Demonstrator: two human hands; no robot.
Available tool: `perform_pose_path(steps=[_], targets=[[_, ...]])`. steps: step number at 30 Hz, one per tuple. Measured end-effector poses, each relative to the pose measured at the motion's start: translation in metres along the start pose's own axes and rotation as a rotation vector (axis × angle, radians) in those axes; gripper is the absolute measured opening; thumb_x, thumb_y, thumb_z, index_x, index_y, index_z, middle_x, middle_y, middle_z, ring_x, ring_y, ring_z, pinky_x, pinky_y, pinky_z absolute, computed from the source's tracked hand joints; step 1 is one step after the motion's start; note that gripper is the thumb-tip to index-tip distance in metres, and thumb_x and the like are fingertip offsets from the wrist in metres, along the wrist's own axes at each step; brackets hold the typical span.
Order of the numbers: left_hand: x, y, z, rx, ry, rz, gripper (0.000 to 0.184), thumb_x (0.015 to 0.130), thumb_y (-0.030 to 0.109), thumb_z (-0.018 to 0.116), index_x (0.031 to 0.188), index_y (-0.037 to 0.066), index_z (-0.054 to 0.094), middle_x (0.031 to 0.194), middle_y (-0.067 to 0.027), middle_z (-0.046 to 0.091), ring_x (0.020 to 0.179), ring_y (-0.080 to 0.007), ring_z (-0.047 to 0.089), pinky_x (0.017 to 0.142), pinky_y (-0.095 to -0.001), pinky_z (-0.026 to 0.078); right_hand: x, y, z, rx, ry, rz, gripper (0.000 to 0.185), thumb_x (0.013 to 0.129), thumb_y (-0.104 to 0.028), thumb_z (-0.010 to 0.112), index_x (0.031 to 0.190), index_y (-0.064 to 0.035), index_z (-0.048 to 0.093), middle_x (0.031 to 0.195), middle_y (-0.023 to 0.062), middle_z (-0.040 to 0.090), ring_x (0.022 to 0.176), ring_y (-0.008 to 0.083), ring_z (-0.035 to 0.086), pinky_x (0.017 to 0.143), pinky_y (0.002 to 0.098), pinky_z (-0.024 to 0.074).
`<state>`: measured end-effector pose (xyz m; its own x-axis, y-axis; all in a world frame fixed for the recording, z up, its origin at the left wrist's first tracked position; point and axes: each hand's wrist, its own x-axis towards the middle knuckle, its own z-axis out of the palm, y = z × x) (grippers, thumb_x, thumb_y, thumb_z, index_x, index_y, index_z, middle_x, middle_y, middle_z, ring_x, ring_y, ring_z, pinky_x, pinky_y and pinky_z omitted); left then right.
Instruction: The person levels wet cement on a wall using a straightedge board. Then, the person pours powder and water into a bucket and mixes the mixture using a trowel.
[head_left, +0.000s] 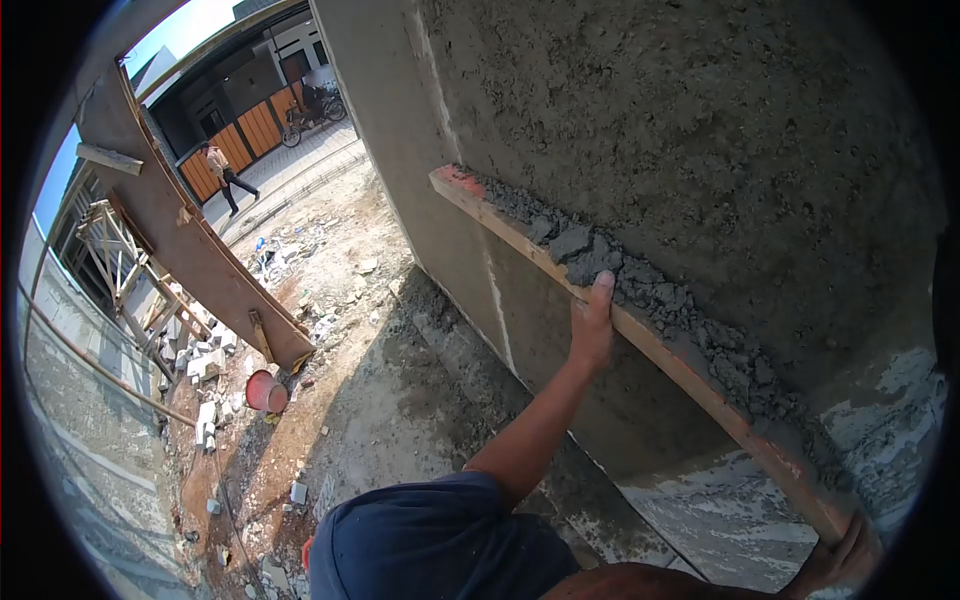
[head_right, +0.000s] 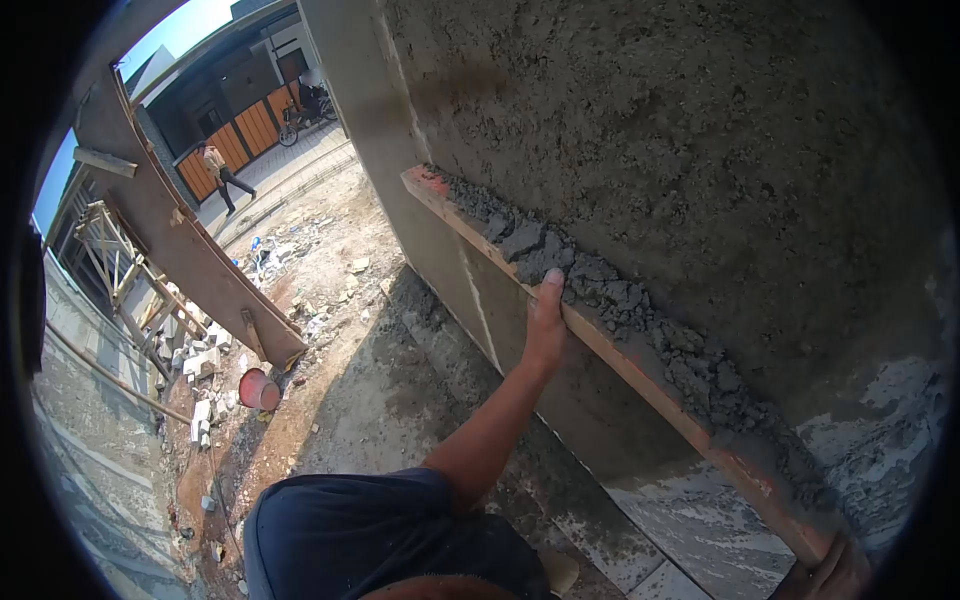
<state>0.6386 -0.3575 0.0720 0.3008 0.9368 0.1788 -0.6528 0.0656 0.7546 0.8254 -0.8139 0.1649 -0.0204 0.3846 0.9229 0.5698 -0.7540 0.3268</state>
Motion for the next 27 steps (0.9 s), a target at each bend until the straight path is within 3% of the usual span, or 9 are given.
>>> perform_pose_path(steps=[12, 16, 17, 18, 19, 24, 27], targets=[[0.047, 0.093, 0.029, 0.047, -0.047, 0.080, 0.047, 0.093, 0.036, 0.061, 0.124, 0.001, 0.052, 0.116, -0.0055, 0.057, 0.106, -0.0151, 0.054, 0.094, -0.0330, 0.044, 0.044, -0.039, 0.008, 0.067, 0.075, 0.143, 0.024, 0.077, -0.035, 0.084, 0.083, -0.0133, 0.076, 0.081, 0.0059, 0.067, 0.072, 0.0270, 0.062, 0.067, 0.0395, 0.0484], [0.067, 0.122, 0.036, 0.028, -0.120, 0.084, 0.045, 0.095, 0.035, 0.059, 0.123, 0.000, 0.053, 0.116, -0.0066, 0.059, 0.105, -0.0156, 0.056, 0.094, -0.0330, 0.044, 0.055, -0.050, 0.009, 0.042, 0.073, 0.213, 0.032, 0.074, -0.043, 0.084, 0.084, -0.0135, 0.077, 0.083, 0.0051, 0.068, 0.073, 0.0262, 0.063, 0.068, 0.0394, 0.0489], [0.067, 0.130, 0.039, 0.026, -0.136, 0.078, 0.045, 0.095, 0.035, 0.059, 0.123, 0.000, 0.054, 0.116, -0.0068, 0.060, 0.105, -0.0156, 0.056, 0.094, -0.0330, 0.045, 0.046, -0.045, 0.009, 0.042, 0.029, 0.199, 0.033, 0.071, -0.033, 0.083, 0.095, -0.0115, 0.073, 0.092, 0.0063, 0.068, 0.082, 0.0272, 0.063, 0.074, 0.0404, 0.0493], [0.069, 0.134, 0.043, 0.127, -0.128, 0.136, 0.052, 0.094, 0.045, 0.053, 0.123, 0.001, 0.054, 0.114, -0.0109, 0.063, 0.102, -0.0214, 0.063, 0.091, -0.0367, 0.050, 0.033, -0.037, 0.009, 0.043, -0.013, 0.186, 0.041, 0.069, -0.022, 0.082, 0.106, -0.0096, 0.070, 0.102, 0.0076, 0.067, 0.091, 0.0281, 0.063, 0.080, 0.0413, 0.0497], [0.073, 0.137, 0.043, 0.140, -0.128, 0.152, 0.052, 0.094, 0.045, 0.053, 0.122, 0.001, 0.054, 0.113, -0.0108, 0.063, 0.102, -0.0215, 0.063, 0.091, -0.0367, 0.050, 0.029, -0.035, 0.008, 0.042, -0.055, 0.171, 0.054, 0.066, -0.011, 0.080, 0.118, -0.0077, 0.066, 0.111, 0.0088, 0.066, 0.100, 0.0290, 0.063, 0.085, 0.0422, 0.0501], [0.109, 0.173, 0.061, -0.006, -0.147, 0.194, 0.048, 0.093, 0.045, 0.054, 0.117, 0.003, 0.056, 0.103, -0.0084, 0.066, 0.092, -0.0194, 0.065, 0.080, -0.0335, 0.053, 0.064, -0.039, 0.006, 0.039, -0.079, 0.251, 0.051, 0.067, -0.014, 0.082, 0.115, -0.0080, 0.067, 0.110, 0.0085, 0.066, 0.101, 0.0289, 0.062, 0.086, 0.0415, 0.0496], [0.122, 0.201, 0.061, 0.117, -0.102, 0.185, 0.046, 0.092, 0.039, 0.061, 0.114, -0.001, 0.059, 0.106, -0.0071, 0.062, 0.095, -0.0157, 0.058, 0.084, -0.0324, 0.047, 0.090, -0.051, 0.004, 0.069, -0.088, 0.261, 0.051, 0.065, -0.007, 0.081, 0.114, -0.0070, 0.067, 0.110, 0.0071, 0.067, 0.098, 0.0275, 0.063, 0.085, 0.0397, 0.0494]])
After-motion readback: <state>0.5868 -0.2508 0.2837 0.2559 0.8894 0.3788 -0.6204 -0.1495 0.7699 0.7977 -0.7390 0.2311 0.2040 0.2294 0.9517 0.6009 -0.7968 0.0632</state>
